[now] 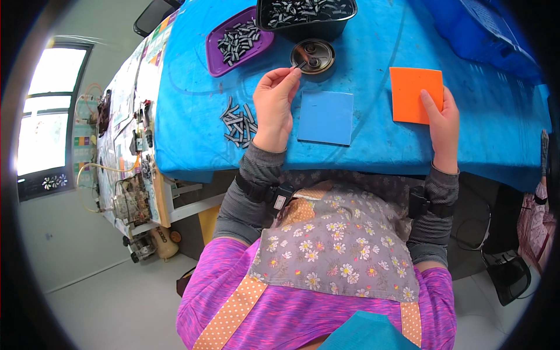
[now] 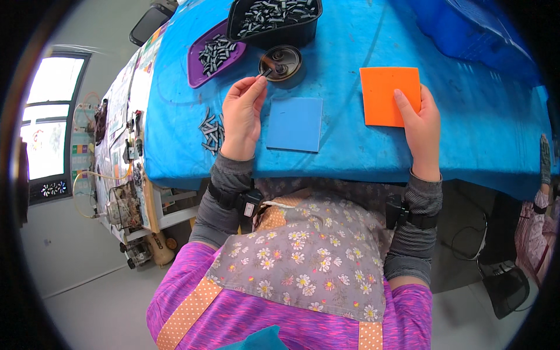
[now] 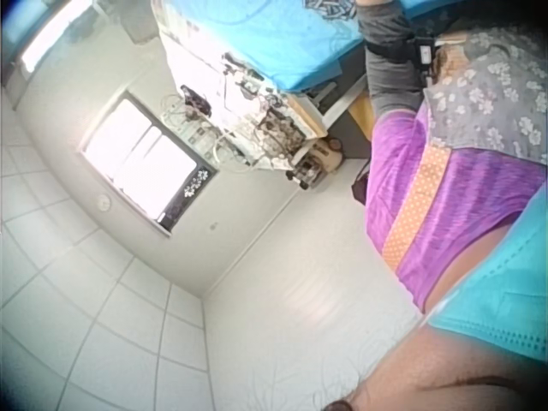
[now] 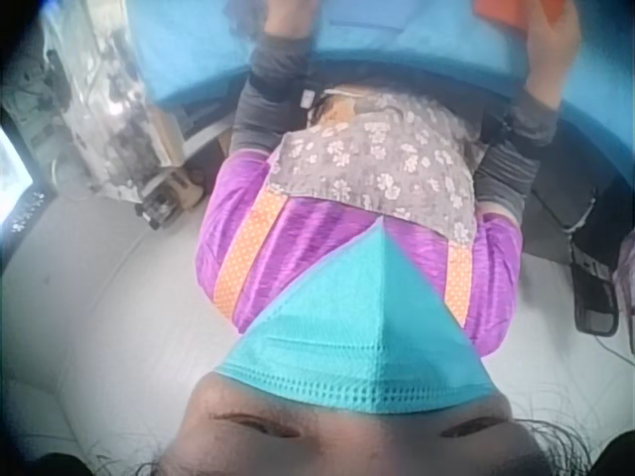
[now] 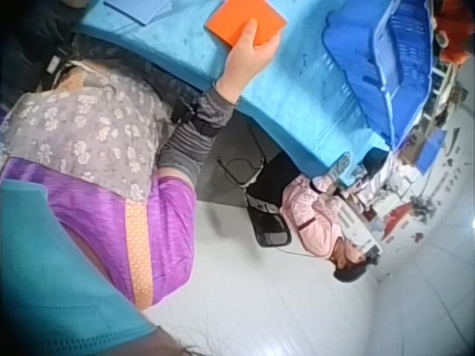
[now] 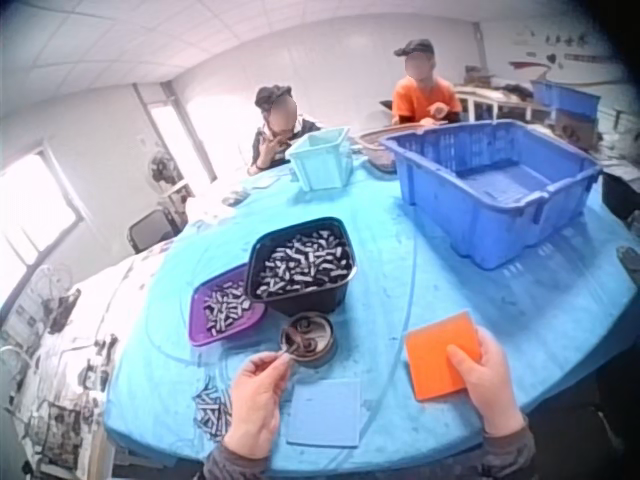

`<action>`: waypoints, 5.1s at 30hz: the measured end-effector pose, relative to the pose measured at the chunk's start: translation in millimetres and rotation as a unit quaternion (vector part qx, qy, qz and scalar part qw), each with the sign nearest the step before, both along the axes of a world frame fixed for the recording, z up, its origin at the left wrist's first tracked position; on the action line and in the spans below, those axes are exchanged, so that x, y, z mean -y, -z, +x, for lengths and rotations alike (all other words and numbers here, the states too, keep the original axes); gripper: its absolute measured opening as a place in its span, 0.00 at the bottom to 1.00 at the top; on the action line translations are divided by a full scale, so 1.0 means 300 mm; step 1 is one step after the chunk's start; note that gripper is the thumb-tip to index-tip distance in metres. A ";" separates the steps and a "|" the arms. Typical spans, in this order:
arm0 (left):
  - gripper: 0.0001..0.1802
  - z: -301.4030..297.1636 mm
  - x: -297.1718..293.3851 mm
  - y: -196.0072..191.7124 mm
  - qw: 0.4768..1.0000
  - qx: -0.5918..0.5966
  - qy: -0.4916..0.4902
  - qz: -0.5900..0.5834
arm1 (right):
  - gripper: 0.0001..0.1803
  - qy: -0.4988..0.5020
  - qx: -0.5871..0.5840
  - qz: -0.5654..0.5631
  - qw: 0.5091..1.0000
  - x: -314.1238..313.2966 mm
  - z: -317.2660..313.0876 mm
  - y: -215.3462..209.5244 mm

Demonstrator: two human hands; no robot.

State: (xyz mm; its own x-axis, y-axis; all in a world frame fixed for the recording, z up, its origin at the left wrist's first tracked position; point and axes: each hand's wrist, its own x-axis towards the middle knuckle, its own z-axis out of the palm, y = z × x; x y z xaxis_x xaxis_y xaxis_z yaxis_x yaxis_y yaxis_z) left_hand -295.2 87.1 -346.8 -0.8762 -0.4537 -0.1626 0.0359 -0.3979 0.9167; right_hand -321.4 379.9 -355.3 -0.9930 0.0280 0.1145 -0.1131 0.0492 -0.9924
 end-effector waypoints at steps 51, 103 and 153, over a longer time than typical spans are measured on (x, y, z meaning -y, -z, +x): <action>0.10 0.264 0.052 0.027 0.667 -0.303 0.138 -0.667 | 0.18 -0.133 -0.044 0.150 0.979 0.235 0.114 -0.142; 0.21 0.009 0.466 -0.235 0.696 0.089 -0.026 -0.712 | 0.18 0.024 0.017 0.069 0.997 -0.064 0.009 0.026; 0.08 0.195 0.129 -0.150 0.906 -0.075 0.202 -0.364 | 0.16 -0.009 -0.021 0.043 0.999 -0.044 0.012 0.017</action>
State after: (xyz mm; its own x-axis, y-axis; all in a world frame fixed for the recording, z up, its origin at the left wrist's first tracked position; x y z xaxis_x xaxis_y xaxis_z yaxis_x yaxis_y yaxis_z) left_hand -236.6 48.4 -301.8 -0.9820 -0.0304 0.1864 0.1687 0.3025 0.9381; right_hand -317.8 393.0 -360.3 -0.9877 -0.0020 0.1565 -0.1554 0.1324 -0.9789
